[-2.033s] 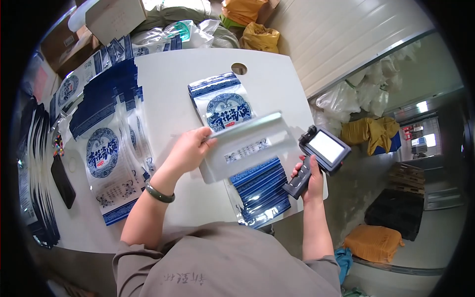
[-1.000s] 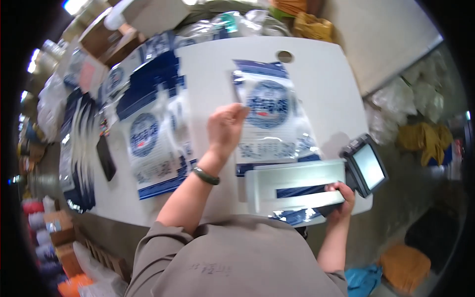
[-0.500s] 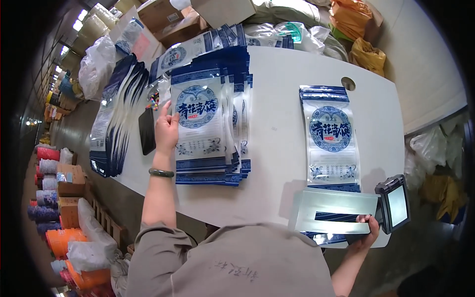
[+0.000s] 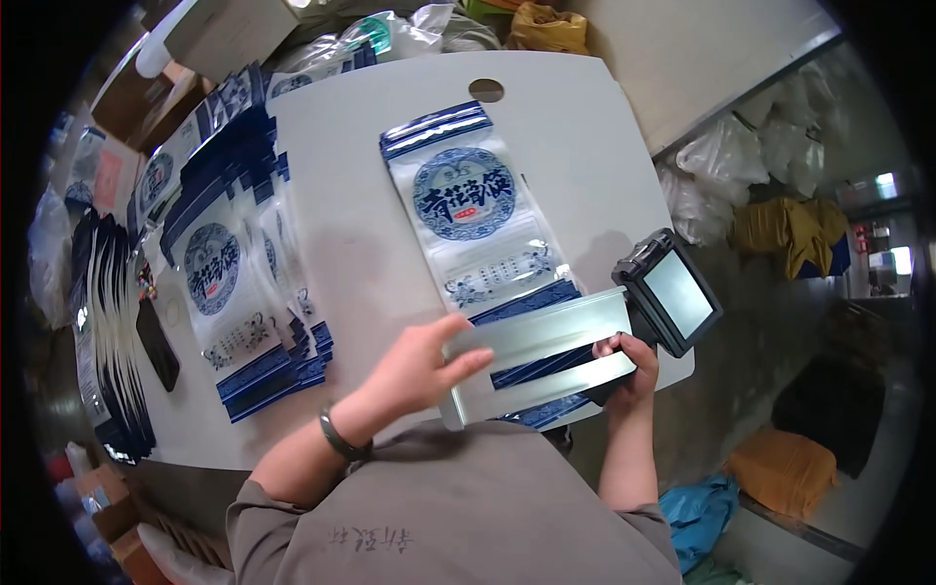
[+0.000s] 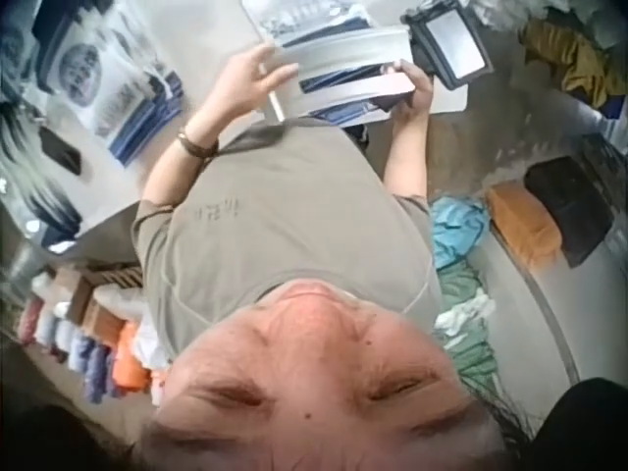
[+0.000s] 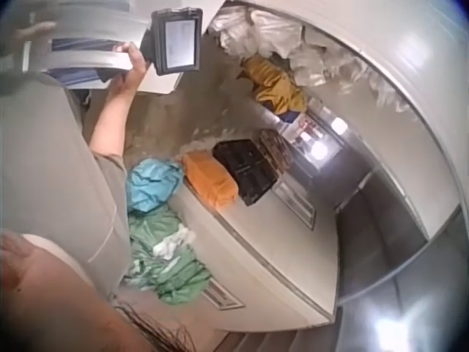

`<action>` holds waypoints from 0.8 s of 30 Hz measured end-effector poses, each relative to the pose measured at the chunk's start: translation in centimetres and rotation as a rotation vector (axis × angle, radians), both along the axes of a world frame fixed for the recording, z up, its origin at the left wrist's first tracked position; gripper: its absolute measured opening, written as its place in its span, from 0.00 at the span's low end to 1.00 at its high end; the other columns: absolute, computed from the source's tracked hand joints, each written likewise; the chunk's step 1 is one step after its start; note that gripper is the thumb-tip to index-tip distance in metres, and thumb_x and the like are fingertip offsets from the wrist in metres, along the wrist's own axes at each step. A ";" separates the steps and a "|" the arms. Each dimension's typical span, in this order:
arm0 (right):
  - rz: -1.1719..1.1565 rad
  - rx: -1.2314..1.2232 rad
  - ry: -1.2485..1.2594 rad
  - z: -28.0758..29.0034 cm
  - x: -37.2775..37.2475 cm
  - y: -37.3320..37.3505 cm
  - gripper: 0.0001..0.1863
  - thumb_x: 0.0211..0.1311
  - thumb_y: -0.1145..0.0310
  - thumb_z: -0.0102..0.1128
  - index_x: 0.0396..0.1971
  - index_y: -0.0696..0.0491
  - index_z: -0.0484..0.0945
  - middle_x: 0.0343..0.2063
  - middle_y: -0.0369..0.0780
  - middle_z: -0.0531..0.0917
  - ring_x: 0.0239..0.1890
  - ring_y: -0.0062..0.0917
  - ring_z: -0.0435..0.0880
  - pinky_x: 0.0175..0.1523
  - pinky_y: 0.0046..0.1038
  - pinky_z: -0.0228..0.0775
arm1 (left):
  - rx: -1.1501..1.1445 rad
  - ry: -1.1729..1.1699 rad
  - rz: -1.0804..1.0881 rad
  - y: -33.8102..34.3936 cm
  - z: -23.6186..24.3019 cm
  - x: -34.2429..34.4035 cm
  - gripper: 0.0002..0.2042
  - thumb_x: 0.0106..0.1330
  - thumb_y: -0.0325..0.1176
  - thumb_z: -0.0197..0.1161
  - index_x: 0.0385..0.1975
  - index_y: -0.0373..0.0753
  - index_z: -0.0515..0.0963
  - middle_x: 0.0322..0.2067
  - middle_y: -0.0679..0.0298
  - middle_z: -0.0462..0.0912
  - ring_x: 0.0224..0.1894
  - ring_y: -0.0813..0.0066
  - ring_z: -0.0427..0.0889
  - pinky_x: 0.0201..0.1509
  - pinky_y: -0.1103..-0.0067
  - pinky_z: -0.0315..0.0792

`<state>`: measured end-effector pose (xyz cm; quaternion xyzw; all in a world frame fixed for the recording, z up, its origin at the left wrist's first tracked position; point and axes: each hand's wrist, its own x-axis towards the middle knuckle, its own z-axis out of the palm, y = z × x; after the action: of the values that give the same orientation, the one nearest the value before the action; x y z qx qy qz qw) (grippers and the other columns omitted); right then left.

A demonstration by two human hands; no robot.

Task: Printing information onto plastic packaging bags using a handheld inkjet printer and a metal guide stencil.

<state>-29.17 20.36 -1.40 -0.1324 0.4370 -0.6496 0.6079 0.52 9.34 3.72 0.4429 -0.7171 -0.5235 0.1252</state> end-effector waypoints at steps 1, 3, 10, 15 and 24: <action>-0.021 -0.025 -0.024 0.0 0.3 -0.1 0.11 0.55 0.64 0.57 0.24 0.58 0.75 0.23 0.41 0.76 0.27 0.27 0.73 0.37 0.25 0.64 | 0.014 0.063 0.015 0.2 -0.3 -0.5 0.11 0.65 0.34 0.60 0.42 0.34 0.76 0.27 0.62 0.77 0.33 0.80 0.74 0.39 0.79 0.71; -0.112 0.022 -0.020 0.8 1.3 -0.4 0.18 0.60 0.59 0.58 0.40 0.59 0.73 0.25 0.40 0.75 0.28 0.26 0.73 0.38 0.25 0.66 | 0.021 0.189 0.063 -0.5 -2.0 0.0 0.09 0.66 0.32 0.60 0.38 0.33 0.76 0.28 0.67 0.78 0.35 0.84 0.72 0.39 0.82 0.70; -0.020 -0.186 -0.094 0.7 0.8 -1.1 0.22 0.62 0.65 0.58 0.52 0.59 0.65 0.28 0.39 0.73 0.30 0.24 0.73 0.38 0.24 0.69 | -0.115 0.241 0.233 -8.2 -3.2 2.2 0.06 0.66 0.30 0.57 0.34 0.34 0.73 0.21 0.69 0.74 0.26 0.84 0.68 0.32 0.83 0.66; 0.003 -0.184 -0.117 0.5 0.7 -1.0 0.22 0.62 0.65 0.58 0.52 0.59 0.65 0.28 0.39 0.74 0.30 0.24 0.73 0.38 0.24 0.69 | -0.168 -0.039 0.245 -9.1 -3.0 1.2 0.08 0.66 0.33 0.58 0.35 0.35 0.72 0.21 0.63 0.76 0.25 0.77 0.74 0.32 0.79 0.69; 0.019 -0.181 -0.144 0.4 0.5 -1.0 0.23 0.61 0.65 0.58 0.53 0.59 0.65 0.28 0.38 0.73 0.29 0.23 0.73 0.38 0.24 0.69 | -0.423 -0.467 0.277 -8.6 -2.6 0.3 0.13 0.63 0.42 0.61 0.35 0.39 0.72 0.26 0.57 0.82 0.33 0.56 0.82 0.38 0.66 0.73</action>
<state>-28.68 19.32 -0.99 -0.1438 0.3307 -0.6882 0.6295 0.81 0.78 1.13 0.6081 -0.7520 -0.2258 0.1168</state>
